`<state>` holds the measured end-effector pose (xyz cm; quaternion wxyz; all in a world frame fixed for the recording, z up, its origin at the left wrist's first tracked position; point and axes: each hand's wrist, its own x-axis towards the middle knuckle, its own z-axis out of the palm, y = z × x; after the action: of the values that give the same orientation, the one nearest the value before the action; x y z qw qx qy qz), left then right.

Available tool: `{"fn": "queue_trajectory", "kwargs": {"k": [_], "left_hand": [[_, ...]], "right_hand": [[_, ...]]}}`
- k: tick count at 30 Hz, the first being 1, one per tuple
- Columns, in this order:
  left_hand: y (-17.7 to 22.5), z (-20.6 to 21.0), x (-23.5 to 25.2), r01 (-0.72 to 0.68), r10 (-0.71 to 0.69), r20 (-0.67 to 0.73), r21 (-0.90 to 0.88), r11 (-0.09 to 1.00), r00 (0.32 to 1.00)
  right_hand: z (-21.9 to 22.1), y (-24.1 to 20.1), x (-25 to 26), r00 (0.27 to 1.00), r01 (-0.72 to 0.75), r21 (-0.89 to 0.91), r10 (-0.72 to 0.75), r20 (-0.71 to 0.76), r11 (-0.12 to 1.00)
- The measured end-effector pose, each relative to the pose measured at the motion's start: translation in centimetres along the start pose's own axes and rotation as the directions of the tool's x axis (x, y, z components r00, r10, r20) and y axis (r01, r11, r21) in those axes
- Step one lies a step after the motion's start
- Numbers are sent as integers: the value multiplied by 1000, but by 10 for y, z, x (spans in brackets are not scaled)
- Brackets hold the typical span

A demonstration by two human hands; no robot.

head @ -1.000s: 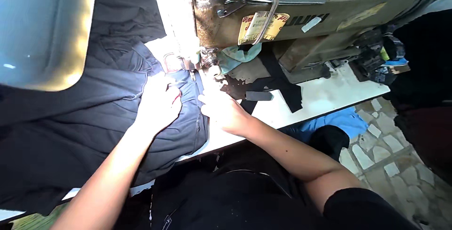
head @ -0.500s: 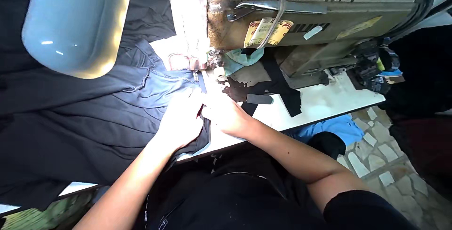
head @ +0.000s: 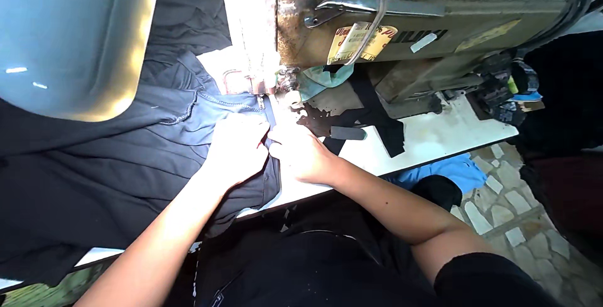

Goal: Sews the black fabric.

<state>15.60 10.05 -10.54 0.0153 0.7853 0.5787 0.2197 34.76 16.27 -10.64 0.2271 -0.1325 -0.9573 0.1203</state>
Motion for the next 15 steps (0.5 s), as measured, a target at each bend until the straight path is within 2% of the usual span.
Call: {"fn": "queue_trajectory", "kwargs": {"k": [3, 6, 8, 11, 15], "left_hand": [[-4, 6, -3, -14, 14, 3, -7, 1000, 1000], [-4, 7, -2, 17, -17, 12, -2, 1000, 1000], [-4, 8, 2, 31, -31, 5, -1, 1000, 1000], [-5, 10, 7, 56, -56, 0, -3, 998, 998], [-6, 14, 8, 84, -84, -24, -7, 996, 996]], "right_hand": [[-17, 7, 20, 983, -167, 104, 158, 91, 980], [-23, 11, 45, 883, -417, 10, 403, 239, 909], [-20, 16, 50, 850, -472, -46, 468, 243, 881], [-12, 29, 50, 857, -440, -114, 455, 243, 891], [-6, 41, 53, 817, -498, -96, 503, 281, 862]]}}
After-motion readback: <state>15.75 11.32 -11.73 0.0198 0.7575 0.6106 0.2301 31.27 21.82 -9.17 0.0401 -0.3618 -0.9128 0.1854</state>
